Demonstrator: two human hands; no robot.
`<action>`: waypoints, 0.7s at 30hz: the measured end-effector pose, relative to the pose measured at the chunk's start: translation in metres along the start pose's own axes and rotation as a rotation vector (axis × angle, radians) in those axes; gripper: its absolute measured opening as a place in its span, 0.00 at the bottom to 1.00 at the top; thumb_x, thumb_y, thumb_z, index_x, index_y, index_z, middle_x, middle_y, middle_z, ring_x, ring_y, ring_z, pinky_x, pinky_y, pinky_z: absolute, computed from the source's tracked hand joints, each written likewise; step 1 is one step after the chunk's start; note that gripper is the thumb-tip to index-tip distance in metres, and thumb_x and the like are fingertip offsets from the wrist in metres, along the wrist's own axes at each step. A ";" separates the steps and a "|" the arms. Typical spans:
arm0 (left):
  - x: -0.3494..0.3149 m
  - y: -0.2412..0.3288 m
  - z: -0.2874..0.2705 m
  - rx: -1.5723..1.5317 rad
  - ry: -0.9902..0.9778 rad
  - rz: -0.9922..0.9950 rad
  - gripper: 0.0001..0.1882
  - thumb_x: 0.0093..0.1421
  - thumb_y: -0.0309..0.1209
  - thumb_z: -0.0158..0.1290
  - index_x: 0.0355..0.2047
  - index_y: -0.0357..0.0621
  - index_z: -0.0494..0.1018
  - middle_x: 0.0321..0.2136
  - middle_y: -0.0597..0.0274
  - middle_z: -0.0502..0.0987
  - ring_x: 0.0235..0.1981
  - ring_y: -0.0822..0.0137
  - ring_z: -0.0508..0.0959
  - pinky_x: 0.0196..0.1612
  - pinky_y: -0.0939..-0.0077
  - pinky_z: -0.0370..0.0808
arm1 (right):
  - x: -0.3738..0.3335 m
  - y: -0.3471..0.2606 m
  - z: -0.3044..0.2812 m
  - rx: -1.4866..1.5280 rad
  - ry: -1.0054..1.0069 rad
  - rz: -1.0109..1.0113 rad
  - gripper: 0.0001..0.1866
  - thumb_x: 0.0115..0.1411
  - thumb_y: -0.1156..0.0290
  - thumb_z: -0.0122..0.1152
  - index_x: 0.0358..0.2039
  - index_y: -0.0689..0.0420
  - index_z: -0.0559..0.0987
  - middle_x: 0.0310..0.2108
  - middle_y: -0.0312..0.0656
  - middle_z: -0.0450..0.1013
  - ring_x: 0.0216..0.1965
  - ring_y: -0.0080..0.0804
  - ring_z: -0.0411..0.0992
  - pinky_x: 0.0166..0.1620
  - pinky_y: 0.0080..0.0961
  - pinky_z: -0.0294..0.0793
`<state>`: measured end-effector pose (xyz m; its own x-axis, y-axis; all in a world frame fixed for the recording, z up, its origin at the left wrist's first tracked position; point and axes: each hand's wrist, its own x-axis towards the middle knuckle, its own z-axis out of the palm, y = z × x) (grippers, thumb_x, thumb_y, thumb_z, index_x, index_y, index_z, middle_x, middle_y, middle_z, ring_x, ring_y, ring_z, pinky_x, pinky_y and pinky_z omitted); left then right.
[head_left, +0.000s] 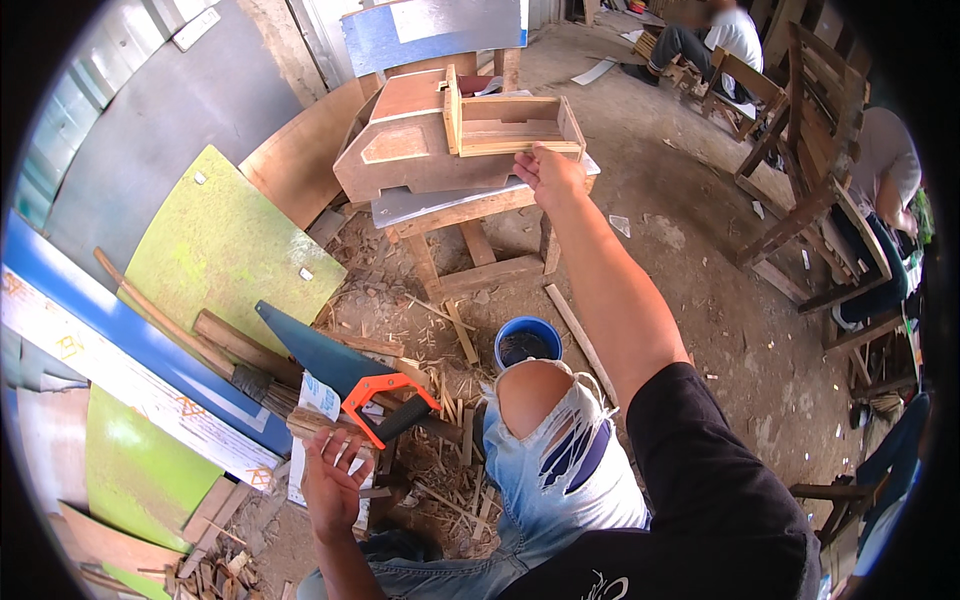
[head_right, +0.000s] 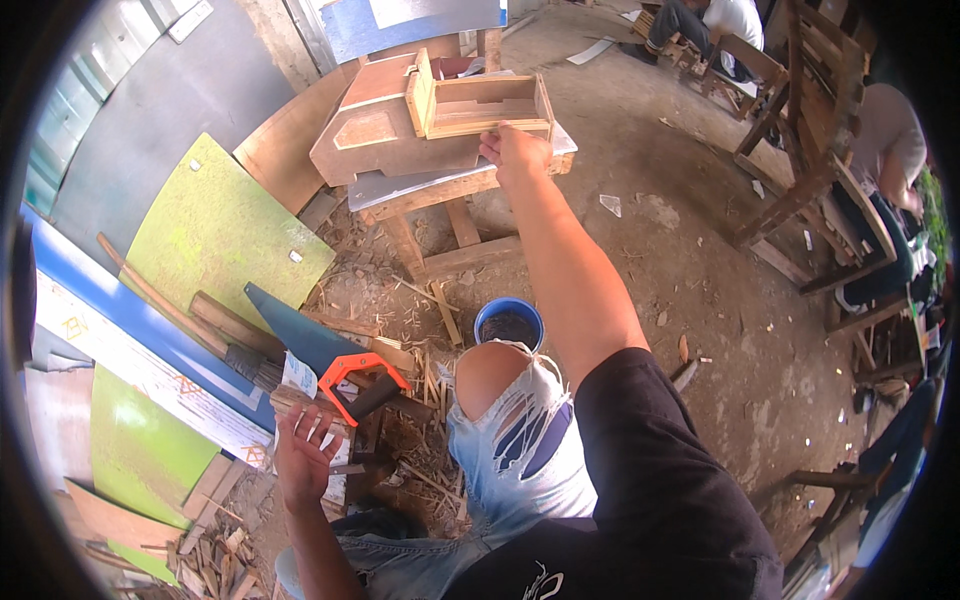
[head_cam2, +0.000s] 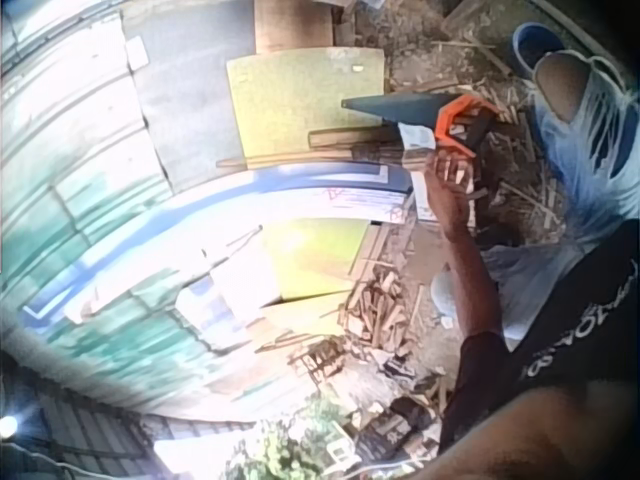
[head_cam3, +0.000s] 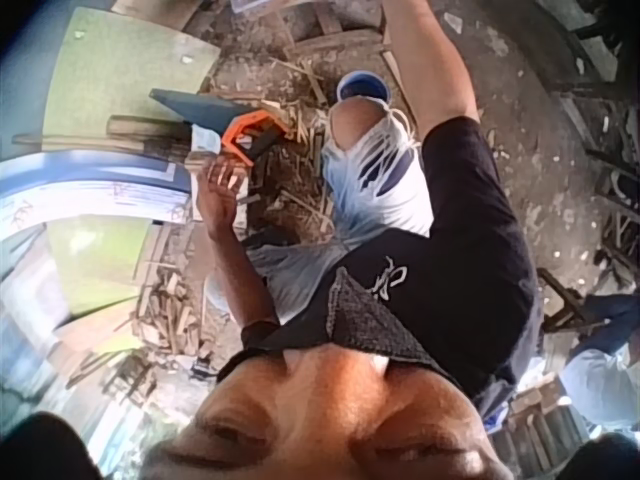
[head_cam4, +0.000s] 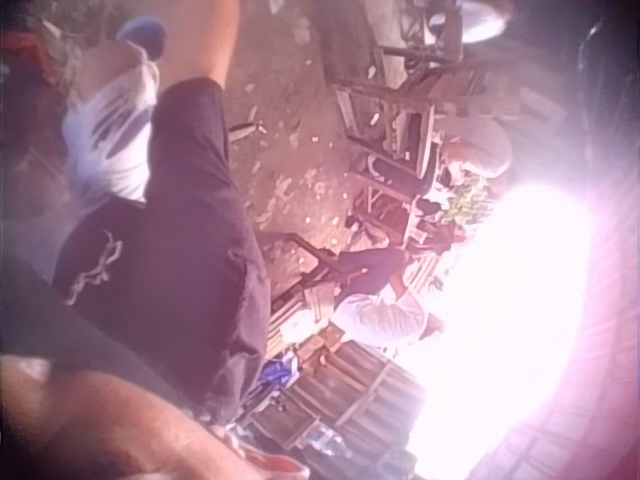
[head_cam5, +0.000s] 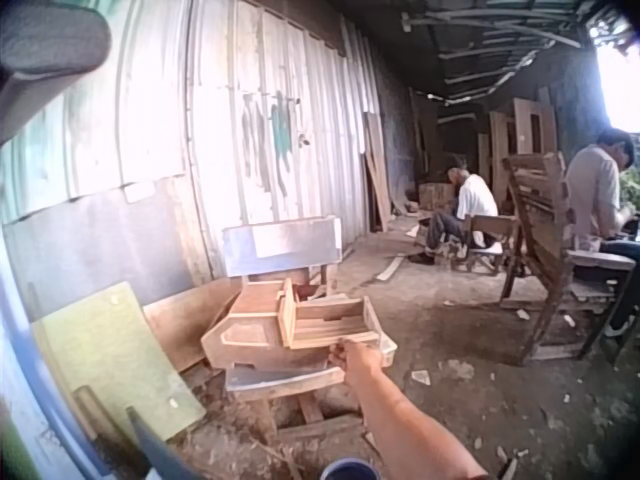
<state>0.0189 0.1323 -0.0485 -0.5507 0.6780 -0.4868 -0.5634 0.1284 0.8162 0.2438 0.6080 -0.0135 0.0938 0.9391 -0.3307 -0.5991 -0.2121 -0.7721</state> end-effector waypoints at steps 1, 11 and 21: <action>0.000 0.000 0.000 0.000 -0.001 0.001 0.30 0.72 0.54 0.37 0.63 0.46 0.57 0.56 0.57 0.68 0.55 0.57 0.71 0.49 0.56 0.74 | 0.000 0.000 0.000 0.003 -0.003 0.001 0.10 0.65 0.78 0.58 0.43 0.69 0.72 0.37 0.50 0.74 0.37 0.41 0.78 0.44 0.40 0.84; -0.001 0.001 0.004 -0.027 0.040 0.006 0.27 0.72 0.52 0.38 0.59 0.46 0.62 0.52 0.58 0.71 0.52 0.58 0.74 0.46 0.55 0.76 | 0.000 -0.002 0.000 0.020 0.000 0.002 0.13 0.64 0.79 0.58 0.46 0.73 0.70 0.40 0.54 0.74 0.38 0.45 0.79 0.42 0.39 0.84; -0.001 0.002 0.005 -0.032 0.034 0.003 0.27 0.72 0.51 0.38 0.60 0.44 0.61 0.52 0.58 0.71 0.51 0.58 0.74 0.46 0.56 0.76 | -0.002 -0.003 0.002 0.006 0.029 0.001 0.12 0.64 0.80 0.57 0.45 0.72 0.70 0.39 0.52 0.74 0.37 0.45 0.79 0.42 0.39 0.86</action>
<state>0.0214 0.1355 -0.0448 -0.5723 0.6536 -0.4953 -0.5811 0.1030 0.8073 0.2438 0.6072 -0.0089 0.1165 0.9305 -0.3474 -0.6043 -0.2112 -0.7683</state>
